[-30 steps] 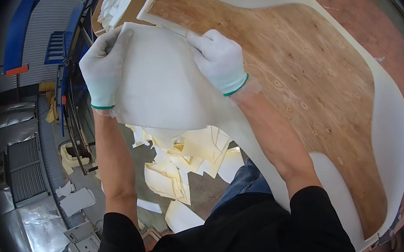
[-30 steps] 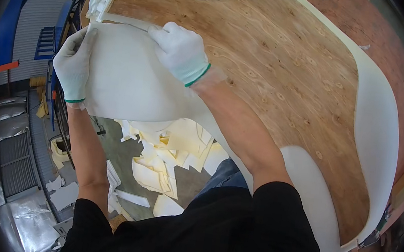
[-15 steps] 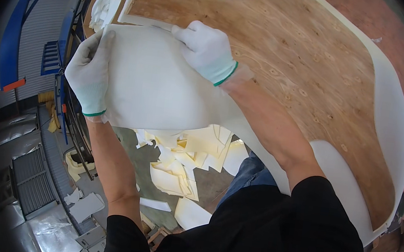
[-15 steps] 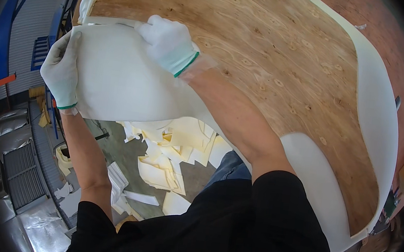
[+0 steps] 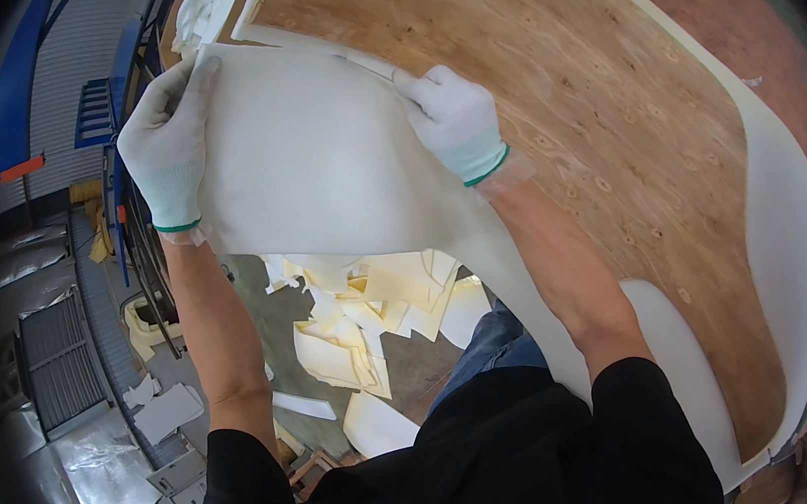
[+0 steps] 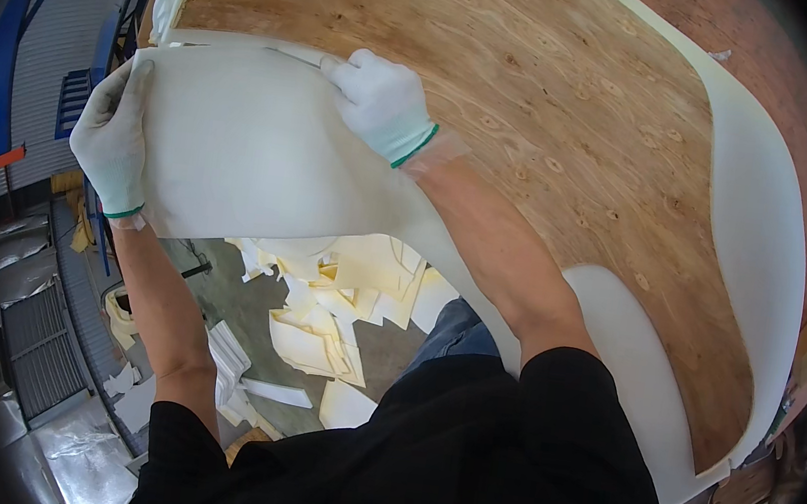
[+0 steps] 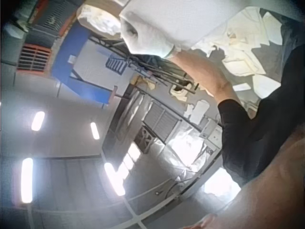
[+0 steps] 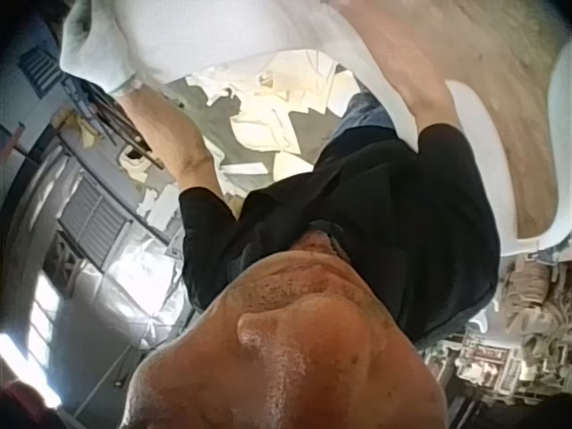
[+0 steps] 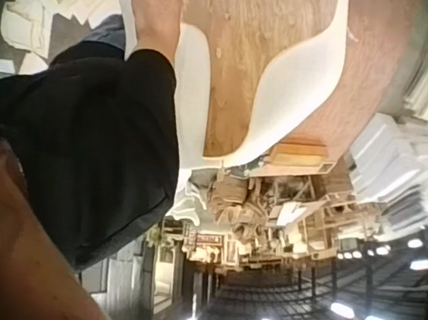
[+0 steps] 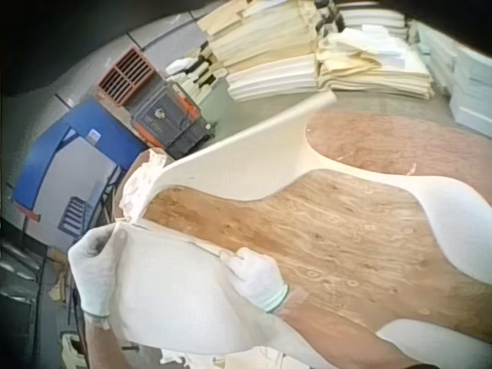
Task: Applying foam padding to a wooden furniture shell using adhesive and a utility knife.
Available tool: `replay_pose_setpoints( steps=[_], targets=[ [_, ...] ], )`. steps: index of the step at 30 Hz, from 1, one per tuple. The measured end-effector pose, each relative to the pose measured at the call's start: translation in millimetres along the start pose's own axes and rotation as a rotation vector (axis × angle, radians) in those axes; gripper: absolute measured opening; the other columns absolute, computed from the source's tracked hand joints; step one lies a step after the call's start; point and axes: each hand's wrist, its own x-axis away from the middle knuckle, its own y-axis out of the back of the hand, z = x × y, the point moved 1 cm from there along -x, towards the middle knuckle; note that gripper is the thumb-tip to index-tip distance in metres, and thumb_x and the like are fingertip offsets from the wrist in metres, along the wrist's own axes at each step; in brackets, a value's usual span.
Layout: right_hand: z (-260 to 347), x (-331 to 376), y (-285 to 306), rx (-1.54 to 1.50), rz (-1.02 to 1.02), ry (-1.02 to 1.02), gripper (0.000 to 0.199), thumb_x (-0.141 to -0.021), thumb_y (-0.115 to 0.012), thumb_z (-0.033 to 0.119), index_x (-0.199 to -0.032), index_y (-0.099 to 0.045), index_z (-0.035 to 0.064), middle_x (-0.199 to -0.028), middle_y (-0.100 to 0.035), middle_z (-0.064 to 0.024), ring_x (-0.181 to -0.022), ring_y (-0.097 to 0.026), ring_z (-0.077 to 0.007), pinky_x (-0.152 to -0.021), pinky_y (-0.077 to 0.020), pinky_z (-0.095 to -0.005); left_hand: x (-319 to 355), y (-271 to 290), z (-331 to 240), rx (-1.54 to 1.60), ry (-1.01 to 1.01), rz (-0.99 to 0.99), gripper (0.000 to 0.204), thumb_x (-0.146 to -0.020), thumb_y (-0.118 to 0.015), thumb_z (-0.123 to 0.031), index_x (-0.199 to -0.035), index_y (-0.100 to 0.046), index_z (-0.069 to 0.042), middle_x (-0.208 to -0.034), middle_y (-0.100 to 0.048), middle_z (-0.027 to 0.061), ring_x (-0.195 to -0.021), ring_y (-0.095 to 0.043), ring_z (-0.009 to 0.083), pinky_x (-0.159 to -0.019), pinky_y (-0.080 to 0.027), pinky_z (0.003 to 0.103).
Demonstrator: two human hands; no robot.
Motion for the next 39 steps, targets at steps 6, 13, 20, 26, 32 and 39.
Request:
replay_pose_setpoints(
  steps=[6,13,20,26,32,39],
  targets=[
    [-7,-7,-16,0.050,0.013,0.014,0.023,-0.082,-0.067,0.019,-0.103,-0.075,0.0147,-0.071,-0.057,-0.0071,-0.060,-0.060,-0.0263,-0.052,-0.0488,-0.0381,4,-3,-2,0.005,0.028,-0.025,0.023,-0.089,-0.077,-0.015,-0.106,-0.076,0.000,-0.087,-0.075,0.0060,-0.078,-0.066,0.0074,-0.073,-0.051,0.019],
    [-14,12,-4,0.069,0.041,-0.055,0.021,-0.083,-0.067,0.019,-0.102,-0.075,0.0144,-0.071,-0.057,-0.0072,-0.062,-0.061,-0.0270,-0.053,-0.0498,-0.0387,5,0,0,-0.003,0.055,-0.021,0.023,-0.089,-0.077,-0.016,-0.106,-0.076,-0.001,-0.088,-0.075,0.0072,-0.079,-0.067,0.0085,-0.073,-0.052,0.019],
    [-16,16,0,0.043,0.065,-0.051,0.020,-0.084,-0.067,0.019,-0.101,-0.075,0.0150,-0.072,-0.057,-0.0072,-0.062,-0.061,-0.0271,-0.053,-0.0499,-0.0385,3,6,4,-0.034,0.055,-0.039,0.024,-0.090,-0.077,-0.017,-0.107,-0.076,0.000,-0.088,-0.075,0.0073,-0.079,-0.068,0.0081,-0.073,-0.052,0.019],
    [-23,14,-10,0.093,0.075,-0.035,0.022,-0.084,-0.066,0.019,-0.104,-0.074,0.0153,-0.074,-0.058,-0.0062,-0.064,-0.061,-0.0267,-0.055,-0.0503,-0.0388,6,1,6,-0.003,0.055,-0.034,0.024,-0.089,-0.077,-0.018,-0.106,-0.076,-0.001,-0.088,-0.075,0.0072,-0.078,-0.067,0.0080,-0.072,-0.052,0.019],
    [-32,33,4,0.123,0.141,-0.081,0.022,-0.084,-0.065,0.018,-0.105,-0.074,0.0158,-0.075,-0.058,-0.0065,-0.064,-0.061,-0.0272,-0.055,-0.0508,-0.0389,3,8,9,-0.033,0.062,-0.048,0.024,-0.089,-0.078,-0.019,-0.107,-0.076,-0.002,-0.089,-0.076,0.0069,-0.078,-0.067,0.0075,-0.071,-0.050,0.018],
    [-36,24,-10,0.125,0.134,-0.087,0.026,-0.082,-0.065,0.016,-0.107,-0.074,0.0173,-0.075,-0.058,-0.0065,-0.065,-0.061,-0.0278,-0.057,-0.0516,-0.0400,2,2,14,-0.044,0.048,-0.032,0.024,-0.090,-0.076,-0.020,-0.107,-0.076,-0.002,-0.088,-0.075,0.0064,-0.078,-0.067,0.0073,-0.071,-0.050,0.018]
  ],
)
